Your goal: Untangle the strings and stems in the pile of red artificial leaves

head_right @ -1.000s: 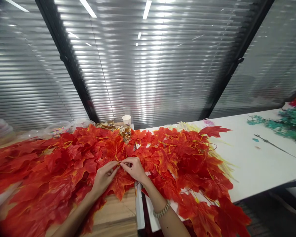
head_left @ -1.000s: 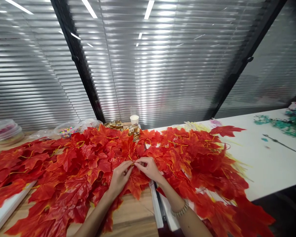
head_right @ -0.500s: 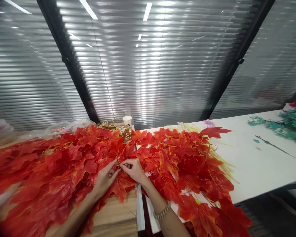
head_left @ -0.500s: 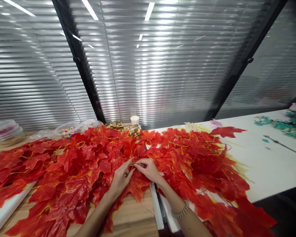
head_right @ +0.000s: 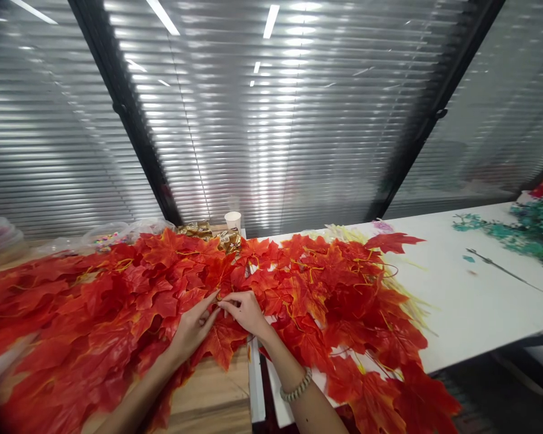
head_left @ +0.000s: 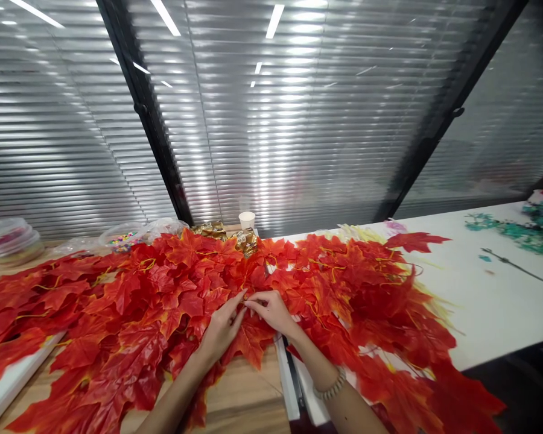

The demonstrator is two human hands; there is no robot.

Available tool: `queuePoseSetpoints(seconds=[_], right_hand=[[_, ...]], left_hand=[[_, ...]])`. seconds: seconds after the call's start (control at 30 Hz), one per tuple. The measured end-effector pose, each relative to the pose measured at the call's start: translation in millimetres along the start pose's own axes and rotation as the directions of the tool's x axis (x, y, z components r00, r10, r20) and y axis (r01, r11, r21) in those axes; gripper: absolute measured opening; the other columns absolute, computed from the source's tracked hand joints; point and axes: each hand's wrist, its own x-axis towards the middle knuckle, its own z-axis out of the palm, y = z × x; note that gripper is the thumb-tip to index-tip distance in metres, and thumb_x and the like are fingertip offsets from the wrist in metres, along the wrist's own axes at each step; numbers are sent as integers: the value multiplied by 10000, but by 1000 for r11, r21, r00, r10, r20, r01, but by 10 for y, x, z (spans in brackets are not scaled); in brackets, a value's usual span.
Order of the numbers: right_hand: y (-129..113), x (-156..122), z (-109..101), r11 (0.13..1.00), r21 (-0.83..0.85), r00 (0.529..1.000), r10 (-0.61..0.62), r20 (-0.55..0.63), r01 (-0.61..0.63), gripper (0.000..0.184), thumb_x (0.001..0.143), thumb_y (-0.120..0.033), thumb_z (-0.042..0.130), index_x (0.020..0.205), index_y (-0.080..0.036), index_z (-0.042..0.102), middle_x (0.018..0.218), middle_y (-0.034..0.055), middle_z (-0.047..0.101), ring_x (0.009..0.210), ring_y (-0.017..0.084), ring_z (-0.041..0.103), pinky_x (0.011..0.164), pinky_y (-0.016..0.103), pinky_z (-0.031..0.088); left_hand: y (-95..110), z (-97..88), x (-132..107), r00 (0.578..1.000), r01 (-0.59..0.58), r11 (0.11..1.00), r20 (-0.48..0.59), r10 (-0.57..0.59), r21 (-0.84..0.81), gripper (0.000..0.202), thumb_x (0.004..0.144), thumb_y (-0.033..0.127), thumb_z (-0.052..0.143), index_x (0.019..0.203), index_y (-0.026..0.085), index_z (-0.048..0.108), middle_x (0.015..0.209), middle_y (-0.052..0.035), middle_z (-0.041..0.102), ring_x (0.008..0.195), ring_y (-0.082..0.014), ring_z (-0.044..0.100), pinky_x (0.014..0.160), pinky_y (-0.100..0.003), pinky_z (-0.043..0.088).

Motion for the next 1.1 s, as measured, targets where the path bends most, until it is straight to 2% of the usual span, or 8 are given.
queuePoseSetpoints(seconds=[0.1, 0.2, 0.3, 0.37, 0.53, 0.83, 1.03, 1.1], right_hand=[[25, -3, 2, 999, 36, 1000, 29, 5, -30, 245, 802, -321, 534, 686, -151, 666, 567, 15, 618, 471, 96, 497, 506, 199, 398], [48, -1, 3, 996, 58, 998, 62, -12, -61, 259, 783, -356, 551, 699, -144, 674, 592, 23, 633, 464, 98, 499, 482, 199, 398], [34, 7, 5, 995, 81, 997, 67, -40, -63, 262, 773, -363, 556, 703, -144, 680, 622, 35, 644, 514, 116, 531, 516, 213, 423], [19, 12, 9, 993, 99, 996, 64, -55, -59, 243, 768, -353, 562, 725, -147, 684, 647, 42, 652, 557, 128, 554, 553, 223, 439], [39, 10, 22, 989, 127, 993, 86, -75, -76, 244, 753, -363, 582, 753, -138, 675, 649, 41, 639, 554, 118, 537, 535, 212, 426], [41, 42, -31, 916, 371, 970, 211, -118, -154, 284, 766, -411, 563, 751, -138, 637, 595, 11, 588, 424, 66, 415, 438, 193, 348], [35, 51, -27, 873, 461, 964, 238, -120, -159, 273, 759, -403, 573, 771, -135, 620, 580, -5, 565, 410, 56, 401, 421, 185, 315], [27, 51, -25, 871, 465, 967, 232, -100, -161, 281, 758, -412, 569, 725, -135, 605, 576, -7, 556, 416, 56, 403, 425, 185, 315]], left_hand=[[28, -18, 7, 1000, -11, 1000, 12, 11, -3, 404, 831, 241, 460, 1234, 212, 471, 901, -62, 694, 720, -154, 659, 632, -264, 545], [29, -25, 4, 997, -21, 1000, 73, 22, -11, 435, 842, 211, 437, 1276, 214, 415, 1057, -84, 655, 858, -167, 649, 717, -285, 543], [4, -23, 1, 989, -55, 998, 138, 59, -31, 456, 865, 169, 373, 1319, 203, 341, 1231, -100, 548, 1055, -167, 564, 871, -326, 486], [-12, -19, 0, 985, -66, 997, 157, 73, -50, 458, 874, 157, 341, 1328, 204, 319, 1277, -92, 507, 1133, -162, 503, 943, -353, 434], [28, -40, 14, 995, 30, 994, 98, -19, -108, 417, 868, 212, 396, 1285, 215, 390, 1222, -92, 557, 1072, -181, 554, 895, -362, 472], [121, -131, 54, 985, 169, 964, -3, -173, -203, 348, 853, 266, 440, 1179, 165, 506, 1077, -95, 642, 960, -197, 615, 816, -319, 508], [161, -154, 73, 974, 225, 946, 27, -225, -234, 333, 866, 298, 409, 1147, 158, 521, 1039, -92, 650, 885, -184, 630, 843, -346, 485], [196, -173, 93, 976, 216, 949, 45, -211, -230, 326, 871, 299, 395, 1142, 168, 523, 1054, -89, 642, 934, -188, 609, 872, -358, 463]])
